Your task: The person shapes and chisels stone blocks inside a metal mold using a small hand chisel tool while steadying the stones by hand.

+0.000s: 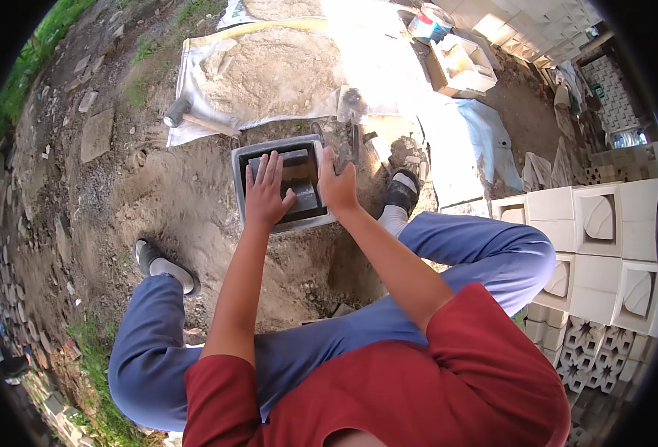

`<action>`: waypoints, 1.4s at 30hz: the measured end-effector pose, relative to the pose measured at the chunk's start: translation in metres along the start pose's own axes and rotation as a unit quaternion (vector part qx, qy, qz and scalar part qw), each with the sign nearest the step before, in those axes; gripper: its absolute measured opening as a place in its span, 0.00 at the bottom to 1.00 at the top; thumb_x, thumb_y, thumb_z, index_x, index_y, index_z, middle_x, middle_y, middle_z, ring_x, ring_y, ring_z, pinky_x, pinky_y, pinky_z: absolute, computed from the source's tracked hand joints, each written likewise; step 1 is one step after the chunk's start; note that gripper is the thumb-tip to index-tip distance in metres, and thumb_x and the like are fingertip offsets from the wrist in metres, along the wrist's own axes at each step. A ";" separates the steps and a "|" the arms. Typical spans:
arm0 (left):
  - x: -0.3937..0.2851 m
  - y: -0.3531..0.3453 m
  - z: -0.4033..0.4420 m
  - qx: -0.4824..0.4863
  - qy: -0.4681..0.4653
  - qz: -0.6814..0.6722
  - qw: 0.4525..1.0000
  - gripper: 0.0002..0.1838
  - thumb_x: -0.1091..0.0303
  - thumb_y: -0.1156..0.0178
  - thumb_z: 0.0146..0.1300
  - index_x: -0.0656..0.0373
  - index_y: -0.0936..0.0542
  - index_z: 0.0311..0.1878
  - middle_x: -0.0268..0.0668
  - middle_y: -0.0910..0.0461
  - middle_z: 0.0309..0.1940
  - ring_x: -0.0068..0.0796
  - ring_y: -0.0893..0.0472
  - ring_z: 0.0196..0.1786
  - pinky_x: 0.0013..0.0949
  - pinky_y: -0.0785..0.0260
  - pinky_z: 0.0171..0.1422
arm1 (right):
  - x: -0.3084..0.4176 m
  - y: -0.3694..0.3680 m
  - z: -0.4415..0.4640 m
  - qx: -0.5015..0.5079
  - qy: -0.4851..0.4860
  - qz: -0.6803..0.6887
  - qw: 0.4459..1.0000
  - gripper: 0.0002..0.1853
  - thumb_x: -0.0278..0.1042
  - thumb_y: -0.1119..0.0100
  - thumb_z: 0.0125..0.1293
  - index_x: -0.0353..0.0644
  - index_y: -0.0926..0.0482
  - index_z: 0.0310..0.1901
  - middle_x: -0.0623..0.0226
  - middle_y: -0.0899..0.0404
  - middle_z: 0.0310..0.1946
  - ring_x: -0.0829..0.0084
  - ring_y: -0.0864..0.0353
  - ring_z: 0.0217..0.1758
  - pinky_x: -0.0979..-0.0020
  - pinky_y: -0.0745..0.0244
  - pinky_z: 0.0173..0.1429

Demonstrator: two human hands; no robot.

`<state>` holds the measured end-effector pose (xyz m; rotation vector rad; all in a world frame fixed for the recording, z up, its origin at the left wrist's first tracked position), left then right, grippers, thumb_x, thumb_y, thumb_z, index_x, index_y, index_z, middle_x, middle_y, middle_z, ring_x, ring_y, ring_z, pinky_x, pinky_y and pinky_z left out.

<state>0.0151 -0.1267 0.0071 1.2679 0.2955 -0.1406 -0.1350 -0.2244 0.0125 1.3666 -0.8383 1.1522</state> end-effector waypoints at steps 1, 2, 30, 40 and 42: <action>0.001 -0.002 0.001 0.000 0.001 0.002 1.000 0.47 0.53 0.39 0.58 0.54 0.42 0.80 0.38 0.46 0.82 0.39 0.49 0.84 0.58 0.63 0.86 | -0.019 -0.001 0.001 -0.013 0.013 -0.011 1.000 0.31 0.51 0.50 0.78 0.29 0.22 0.25 0.42 0.24 0.20 0.45 0.23 0.24 0.51 0.31 0.35; 0.001 -0.002 0.003 -0.002 0.002 0.004 1.000 0.47 0.52 0.39 0.59 0.54 0.42 0.80 0.38 0.46 0.82 0.39 0.49 0.84 0.58 0.63 0.86 | 0.001 0.006 0.003 -0.014 0.017 -0.012 1.000 0.31 0.51 0.50 0.78 0.29 0.22 0.25 0.42 0.24 0.20 0.45 0.23 0.24 0.51 0.31 0.35; 0.004 -0.002 0.002 -0.002 0.004 0.011 1.000 0.46 0.51 0.40 0.57 0.55 0.40 0.79 0.37 0.46 0.82 0.36 0.48 0.84 0.57 0.63 0.86 | 0.052 0.015 0.012 0.023 -0.029 0.004 0.999 0.32 0.53 0.52 0.80 0.34 0.26 0.22 0.63 0.25 0.16 0.71 0.26 0.23 0.61 0.34 0.30; 0.006 -0.003 0.002 0.004 0.017 -0.010 1.000 0.47 0.49 0.40 0.58 0.55 0.41 0.80 0.36 0.46 0.82 0.37 0.49 0.84 0.57 0.64 0.86 | 0.090 0.005 0.035 0.020 0.005 0.028 0.999 0.27 0.48 0.53 0.81 0.38 0.28 0.25 0.68 0.30 0.16 0.71 0.32 0.20 0.64 0.38 0.28; 0.009 -0.001 0.002 0.002 0.019 -0.014 1.000 0.47 0.49 0.40 0.58 0.55 0.41 0.80 0.36 0.46 0.82 0.37 0.49 0.84 0.58 0.64 0.86 | 0.082 0.006 0.039 -0.005 -0.024 0.119 0.993 0.28 0.47 0.53 0.80 0.31 0.26 0.26 0.55 0.28 0.17 0.62 0.28 0.22 0.58 0.34 0.32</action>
Point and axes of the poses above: each hand's wrist, its own z-axis towards the middle knuckle, its own y-axis out of the back of the hand, x = y × z, the point moved 8 cm from there along z, towards the middle knuckle
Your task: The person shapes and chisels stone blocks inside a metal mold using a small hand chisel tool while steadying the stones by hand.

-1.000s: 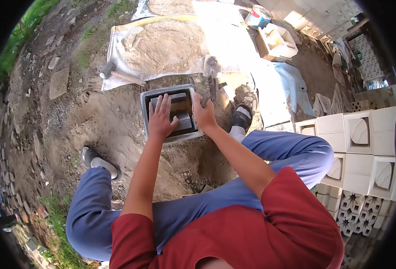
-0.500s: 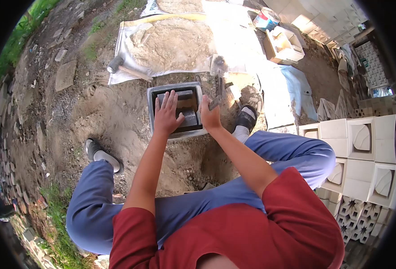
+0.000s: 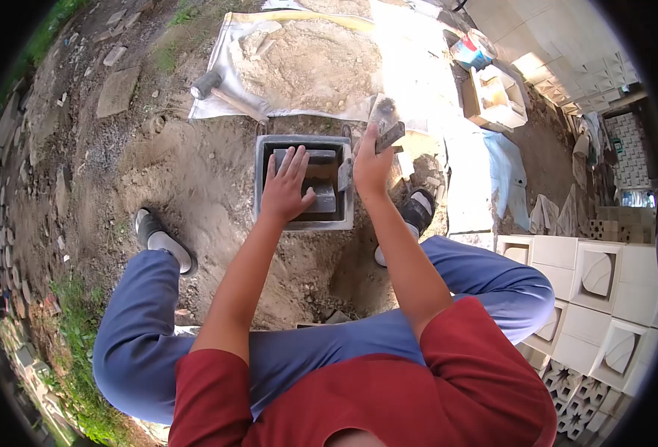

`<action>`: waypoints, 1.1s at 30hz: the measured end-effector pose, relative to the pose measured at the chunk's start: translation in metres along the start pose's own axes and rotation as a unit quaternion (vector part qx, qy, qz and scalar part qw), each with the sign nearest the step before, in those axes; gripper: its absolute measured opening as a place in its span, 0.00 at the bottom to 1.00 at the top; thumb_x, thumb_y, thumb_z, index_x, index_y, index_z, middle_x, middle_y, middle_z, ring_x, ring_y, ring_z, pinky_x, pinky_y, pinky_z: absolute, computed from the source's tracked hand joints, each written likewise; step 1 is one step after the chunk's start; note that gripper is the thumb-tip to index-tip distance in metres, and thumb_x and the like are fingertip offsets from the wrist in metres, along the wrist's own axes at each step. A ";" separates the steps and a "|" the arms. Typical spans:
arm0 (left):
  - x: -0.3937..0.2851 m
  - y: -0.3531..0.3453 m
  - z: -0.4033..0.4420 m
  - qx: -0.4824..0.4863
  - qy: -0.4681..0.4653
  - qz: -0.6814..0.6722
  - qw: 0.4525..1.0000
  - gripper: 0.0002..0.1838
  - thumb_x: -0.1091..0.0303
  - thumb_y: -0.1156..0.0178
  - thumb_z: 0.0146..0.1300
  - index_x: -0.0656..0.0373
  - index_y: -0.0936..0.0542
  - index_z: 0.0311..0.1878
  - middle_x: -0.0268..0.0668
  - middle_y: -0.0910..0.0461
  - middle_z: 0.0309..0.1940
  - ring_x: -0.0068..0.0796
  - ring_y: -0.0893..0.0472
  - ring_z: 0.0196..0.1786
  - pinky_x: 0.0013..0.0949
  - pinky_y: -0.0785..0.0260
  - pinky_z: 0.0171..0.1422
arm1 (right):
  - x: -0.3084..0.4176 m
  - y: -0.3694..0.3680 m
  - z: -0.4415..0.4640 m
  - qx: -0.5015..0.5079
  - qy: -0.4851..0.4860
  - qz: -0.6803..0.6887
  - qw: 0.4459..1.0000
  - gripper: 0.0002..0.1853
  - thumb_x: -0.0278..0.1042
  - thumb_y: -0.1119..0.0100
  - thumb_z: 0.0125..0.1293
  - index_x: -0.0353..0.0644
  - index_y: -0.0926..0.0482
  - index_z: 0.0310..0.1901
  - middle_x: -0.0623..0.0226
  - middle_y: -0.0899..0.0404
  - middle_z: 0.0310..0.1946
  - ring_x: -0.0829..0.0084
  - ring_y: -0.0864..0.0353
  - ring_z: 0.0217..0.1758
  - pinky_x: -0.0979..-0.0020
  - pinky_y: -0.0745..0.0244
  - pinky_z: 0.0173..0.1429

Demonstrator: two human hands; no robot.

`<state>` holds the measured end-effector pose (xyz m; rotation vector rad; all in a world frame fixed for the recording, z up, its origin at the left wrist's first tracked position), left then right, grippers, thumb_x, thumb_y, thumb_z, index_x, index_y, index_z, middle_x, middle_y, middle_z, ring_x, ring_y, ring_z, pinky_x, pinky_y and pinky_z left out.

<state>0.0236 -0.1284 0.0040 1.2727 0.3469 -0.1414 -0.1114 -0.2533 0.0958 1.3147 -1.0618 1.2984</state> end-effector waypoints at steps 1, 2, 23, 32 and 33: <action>-0.001 0.000 -0.001 0.007 -0.001 0.000 1.000 0.47 0.49 0.41 0.58 0.56 0.41 0.80 0.36 0.46 0.82 0.37 0.48 0.84 0.58 0.64 0.86 | -0.033 -0.002 0.006 0.003 -0.002 -0.002 1.000 0.28 0.47 0.53 0.80 0.31 0.26 0.26 0.55 0.28 0.17 0.62 0.28 0.22 0.58 0.34 0.32; -0.002 0.002 0.002 0.009 -0.004 0.002 1.000 0.47 0.49 0.41 0.58 0.56 0.42 0.80 0.37 0.46 0.82 0.37 0.48 0.84 0.58 0.64 0.86 | -0.067 -0.004 0.017 -0.004 0.052 -0.057 0.997 0.29 0.48 0.53 0.80 0.30 0.26 0.26 0.56 0.28 0.17 0.66 0.30 0.21 0.60 0.34 0.31; 0.002 0.006 0.009 0.014 0.003 -0.020 1.000 0.47 0.51 0.41 0.58 0.57 0.42 0.80 0.37 0.46 0.82 0.38 0.49 0.84 0.58 0.64 0.86 | -0.045 -0.040 0.055 0.070 0.063 -0.203 0.975 0.30 0.51 0.52 0.80 0.31 0.25 0.26 0.63 0.28 0.15 0.74 0.32 0.21 0.63 0.37 0.29; 0.001 0.007 0.006 0.010 0.005 -0.036 0.999 0.47 0.52 0.40 0.57 0.57 0.42 0.80 0.38 0.45 0.81 0.39 0.48 0.84 0.58 0.64 0.86 | -0.058 -0.031 0.072 0.021 0.007 -0.198 0.980 0.32 0.53 0.54 0.80 0.30 0.25 0.26 0.61 0.27 0.17 0.67 0.28 0.23 0.59 0.35 0.31; 0.000 0.007 0.005 0.013 0.005 -0.037 0.999 0.47 0.52 0.40 0.57 0.57 0.42 0.80 0.38 0.45 0.81 0.39 0.48 0.84 0.58 0.63 0.86 | -0.047 -0.027 0.068 0.022 0.006 -0.198 0.980 0.32 0.53 0.54 0.80 0.30 0.25 0.26 0.61 0.27 0.17 0.67 0.28 0.23 0.59 0.35 0.31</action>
Point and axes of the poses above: each hand's wrist, its own z-axis towards the middle knuckle, its own y-axis out of the back of the hand, x = y × z, the point moved 8 cm from there along z, towards the middle knuckle
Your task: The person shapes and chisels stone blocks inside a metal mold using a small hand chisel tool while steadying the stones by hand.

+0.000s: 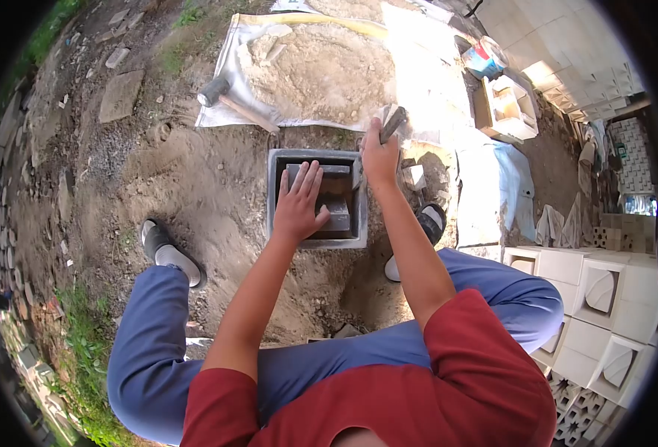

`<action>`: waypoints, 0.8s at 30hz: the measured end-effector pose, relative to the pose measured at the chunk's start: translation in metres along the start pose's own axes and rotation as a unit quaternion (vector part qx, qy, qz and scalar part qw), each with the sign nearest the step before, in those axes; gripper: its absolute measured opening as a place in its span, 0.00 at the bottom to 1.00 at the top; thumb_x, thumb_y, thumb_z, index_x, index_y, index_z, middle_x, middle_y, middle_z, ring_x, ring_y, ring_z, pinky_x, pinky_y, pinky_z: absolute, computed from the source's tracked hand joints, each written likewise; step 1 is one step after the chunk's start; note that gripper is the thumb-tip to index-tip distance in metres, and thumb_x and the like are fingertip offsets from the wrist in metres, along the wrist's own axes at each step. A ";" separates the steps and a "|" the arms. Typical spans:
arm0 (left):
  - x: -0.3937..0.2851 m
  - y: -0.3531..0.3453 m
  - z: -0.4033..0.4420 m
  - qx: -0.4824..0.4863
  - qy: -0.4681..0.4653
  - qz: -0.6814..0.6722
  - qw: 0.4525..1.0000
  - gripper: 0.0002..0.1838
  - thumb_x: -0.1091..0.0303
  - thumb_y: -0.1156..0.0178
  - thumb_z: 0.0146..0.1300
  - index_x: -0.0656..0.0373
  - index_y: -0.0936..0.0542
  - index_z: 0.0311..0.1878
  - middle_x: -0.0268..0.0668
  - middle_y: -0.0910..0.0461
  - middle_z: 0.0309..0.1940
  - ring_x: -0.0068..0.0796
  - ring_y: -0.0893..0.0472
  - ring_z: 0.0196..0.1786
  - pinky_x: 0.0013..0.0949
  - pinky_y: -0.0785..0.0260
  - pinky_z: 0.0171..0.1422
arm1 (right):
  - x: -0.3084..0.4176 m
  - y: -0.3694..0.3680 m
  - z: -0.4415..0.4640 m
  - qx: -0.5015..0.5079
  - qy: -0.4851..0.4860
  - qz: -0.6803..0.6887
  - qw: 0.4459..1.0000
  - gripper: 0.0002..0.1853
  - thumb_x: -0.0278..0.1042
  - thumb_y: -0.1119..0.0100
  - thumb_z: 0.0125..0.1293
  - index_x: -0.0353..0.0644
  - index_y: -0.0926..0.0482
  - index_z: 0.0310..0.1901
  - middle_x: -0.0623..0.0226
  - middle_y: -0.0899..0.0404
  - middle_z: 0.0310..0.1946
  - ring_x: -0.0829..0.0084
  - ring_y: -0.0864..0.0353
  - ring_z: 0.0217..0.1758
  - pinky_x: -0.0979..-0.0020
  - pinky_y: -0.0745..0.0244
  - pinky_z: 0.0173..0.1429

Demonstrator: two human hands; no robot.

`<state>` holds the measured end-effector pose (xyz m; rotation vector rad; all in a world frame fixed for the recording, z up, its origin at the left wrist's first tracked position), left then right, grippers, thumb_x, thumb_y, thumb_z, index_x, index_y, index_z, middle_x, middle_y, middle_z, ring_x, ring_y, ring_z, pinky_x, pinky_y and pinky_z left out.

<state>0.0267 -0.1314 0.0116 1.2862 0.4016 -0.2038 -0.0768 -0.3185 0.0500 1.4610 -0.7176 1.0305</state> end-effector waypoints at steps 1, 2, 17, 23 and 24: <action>0.002 0.000 0.001 0.000 0.002 0.001 1.000 0.47 0.53 0.40 0.57 0.57 0.42 0.80 0.38 0.45 0.81 0.39 0.48 0.84 0.58 0.63 0.86 | 0.013 0.010 -0.007 -0.006 -0.021 0.052 0.998 0.32 0.53 0.54 0.80 0.29 0.25 0.26 0.58 0.26 0.17 0.65 0.27 0.23 0.57 0.33 0.32; 0.003 -0.001 0.001 0.002 0.005 0.002 1.000 0.47 0.53 0.40 0.57 0.57 0.42 0.80 0.38 0.45 0.81 0.39 0.48 0.84 0.58 0.63 0.86 | 0.017 0.013 -0.013 -0.011 -0.045 0.103 0.994 0.32 0.53 0.54 0.80 0.29 0.24 0.26 0.55 0.26 0.17 0.63 0.26 0.22 0.56 0.32 0.33; 0.000 -0.003 0.000 -0.006 -0.003 0.011 1.000 0.48 0.54 0.39 0.56 0.57 0.42 0.80 0.37 0.46 0.82 0.38 0.48 0.84 0.57 0.63 0.86 | 0.009 0.004 -0.034 0.027 -0.005 -0.001 1.000 0.31 0.51 0.55 0.80 0.32 0.24 0.25 0.51 0.26 0.15 0.49 0.22 0.25 0.53 0.29 0.37; -0.003 -0.003 0.001 0.001 -0.008 0.025 1.000 0.48 0.52 0.39 0.56 0.57 0.41 0.80 0.37 0.45 0.82 0.36 0.48 0.84 0.57 0.63 0.86 | -0.022 0.005 -0.058 -0.002 0.076 0.032 0.997 0.29 0.50 0.56 0.81 0.32 0.25 0.28 0.51 0.27 0.20 0.56 0.27 0.25 0.54 0.33 0.34; -0.002 -0.004 0.000 0.003 -0.006 0.031 1.000 0.48 0.52 0.39 0.56 0.57 0.41 0.80 0.37 0.45 0.82 0.36 0.48 0.84 0.57 0.63 0.86 | -0.004 0.015 -0.058 -0.007 0.077 0.031 0.997 0.29 0.50 0.56 0.81 0.32 0.25 0.28 0.51 0.27 0.20 0.56 0.27 0.25 0.54 0.33 0.34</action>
Point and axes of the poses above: each hand's wrist, its own z-axis towards the middle knuckle, its own y-axis out of the back of the hand, x = y × z, the point moved 8 cm from there along z, towards the middle knuckle
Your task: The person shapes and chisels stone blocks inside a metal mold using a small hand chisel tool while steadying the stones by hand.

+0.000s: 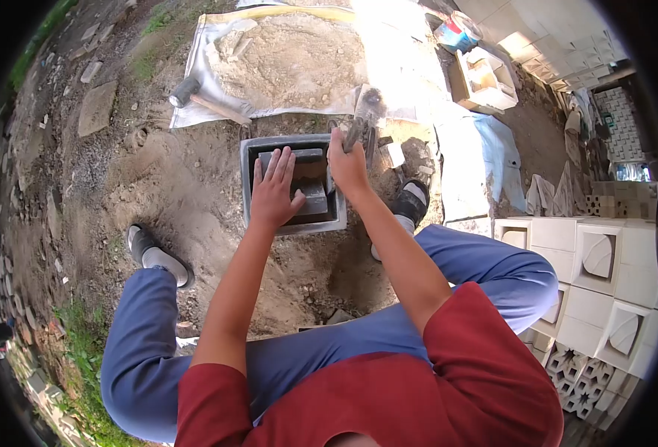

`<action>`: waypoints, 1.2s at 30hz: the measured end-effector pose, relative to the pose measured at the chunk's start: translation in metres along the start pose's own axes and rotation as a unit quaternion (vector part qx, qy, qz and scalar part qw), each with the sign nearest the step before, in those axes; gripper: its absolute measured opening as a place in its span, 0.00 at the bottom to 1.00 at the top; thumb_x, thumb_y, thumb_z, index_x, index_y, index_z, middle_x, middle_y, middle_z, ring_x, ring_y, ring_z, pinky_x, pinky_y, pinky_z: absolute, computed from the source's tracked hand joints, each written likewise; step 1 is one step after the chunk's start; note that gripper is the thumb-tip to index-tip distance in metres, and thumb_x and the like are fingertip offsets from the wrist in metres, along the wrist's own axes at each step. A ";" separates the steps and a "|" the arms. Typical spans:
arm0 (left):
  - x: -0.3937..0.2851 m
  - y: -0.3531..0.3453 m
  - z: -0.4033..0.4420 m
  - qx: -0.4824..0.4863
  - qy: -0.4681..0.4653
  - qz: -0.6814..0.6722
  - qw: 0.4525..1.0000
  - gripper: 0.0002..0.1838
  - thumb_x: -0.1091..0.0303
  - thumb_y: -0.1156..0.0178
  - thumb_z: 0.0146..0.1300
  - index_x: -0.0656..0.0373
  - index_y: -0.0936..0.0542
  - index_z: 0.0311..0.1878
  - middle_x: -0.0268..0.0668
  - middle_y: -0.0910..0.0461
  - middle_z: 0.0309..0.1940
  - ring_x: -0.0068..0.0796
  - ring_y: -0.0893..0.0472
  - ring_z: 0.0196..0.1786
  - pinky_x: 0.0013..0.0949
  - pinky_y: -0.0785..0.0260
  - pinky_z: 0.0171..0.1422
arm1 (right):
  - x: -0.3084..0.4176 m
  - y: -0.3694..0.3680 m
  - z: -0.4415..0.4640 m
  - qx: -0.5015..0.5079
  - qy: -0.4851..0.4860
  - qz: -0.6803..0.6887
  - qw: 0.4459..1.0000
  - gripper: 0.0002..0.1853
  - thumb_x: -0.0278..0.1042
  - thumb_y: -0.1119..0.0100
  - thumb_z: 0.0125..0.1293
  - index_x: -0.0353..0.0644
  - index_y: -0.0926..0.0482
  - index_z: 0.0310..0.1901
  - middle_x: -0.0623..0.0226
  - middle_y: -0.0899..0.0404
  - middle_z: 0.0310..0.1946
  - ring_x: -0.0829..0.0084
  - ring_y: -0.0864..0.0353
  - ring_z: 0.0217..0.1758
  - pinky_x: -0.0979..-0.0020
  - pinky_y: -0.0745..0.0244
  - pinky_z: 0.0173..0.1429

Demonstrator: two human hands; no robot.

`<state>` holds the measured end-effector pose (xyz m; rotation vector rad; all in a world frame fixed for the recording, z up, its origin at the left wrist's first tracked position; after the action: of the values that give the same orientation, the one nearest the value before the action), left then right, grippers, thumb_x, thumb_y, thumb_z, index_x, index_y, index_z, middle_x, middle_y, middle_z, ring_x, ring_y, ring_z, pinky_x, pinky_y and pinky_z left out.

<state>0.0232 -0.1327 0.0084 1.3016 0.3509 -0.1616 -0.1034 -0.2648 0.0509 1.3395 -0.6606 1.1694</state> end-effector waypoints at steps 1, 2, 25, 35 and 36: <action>0.000 -0.002 -0.001 -0.005 -0.002 0.003 1.000 0.47 0.53 0.38 0.56 0.57 0.41 0.79 0.37 0.45 0.82 0.36 0.47 0.84 0.57 0.63 0.86 | 0.011 0.005 -0.002 0.026 -0.058 0.001 0.998 0.28 0.49 0.55 0.80 0.32 0.24 0.29 0.48 0.25 0.21 0.52 0.23 0.28 0.53 0.31 0.36; 0.000 -0.003 0.000 -0.004 -0.007 0.002 1.000 0.47 0.53 0.38 0.56 0.57 0.41 0.79 0.37 0.45 0.82 0.36 0.47 0.84 0.57 0.63 0.86 | 0.017 0.008 -0.003 0.052 -0.112 0.004 0.992 0.28 0.49 0.55 0.80 0.31 0.23 0.30 0.46 0.23 0.22 0.48 0.18 0.31 0.53 0.29 0.39; -0.006 -0.004 0.000 0.003 -0.002 0.022 1.000 0.46 0.54 0.40 0.57 0.55 0.41 0.80 0.37 0.45 0.82 0.38 0.47 0.84 0.56 0.63 0.86 | 0.001 0.013 -0.049 -0.027 -0.022 0.060 0.998 0.29 0.48 0.55 0.81 0.33 0.26 0.26 0.57 0.28 0.18 0.62 0.29 0.24 0.59 0.34 0.32; -0.005 -0.002 -0.001 -0.005 -0.007 0.015 1.000 0.46 0.54 0.40 0.57 0.55 0.41 0.80 0.37 0.45 0.82 0.38 0.47 0.84 0.56 0.63 0.86 | 0.023 0.010 -0.062 0.025 -0.075 0.029 0.996 0.30 0.52 0.53 0.80 0.34 0.26 0.25 0.64 0.29 0.16 0.71 0.31 0.20 0.61 0.36 0.28; -0.004 -0.007 -0.003 0.000 -0.005 0.014 1.000 0.46 0.54 0.40 0.57 0.55 0.41 0.80 0.37 0.45 0.82 0.38 0.47 0.84 0.56 0.63 0.86 | 0.016 0.009 -0.067 0.028 -0.081 0.028 0.996 0.30 0.52 0.53 0.80 0.34 0.26 0.25 0.64 0.29 0.16 0.71 0.31 0.20 0.61 0.36 0.28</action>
<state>0.0172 -0.1319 0.0026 1.3048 0.3242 -0.1437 -0.1221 -0.1983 0.0566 1.4824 -0.7912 1.1404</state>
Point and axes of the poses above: each hand's wrist, its own z-axis towards the middle knuckle, its own y-axis out of the back of the hand, x = y × z, the point moved 8 cm from there along z, towards the middle knuckle
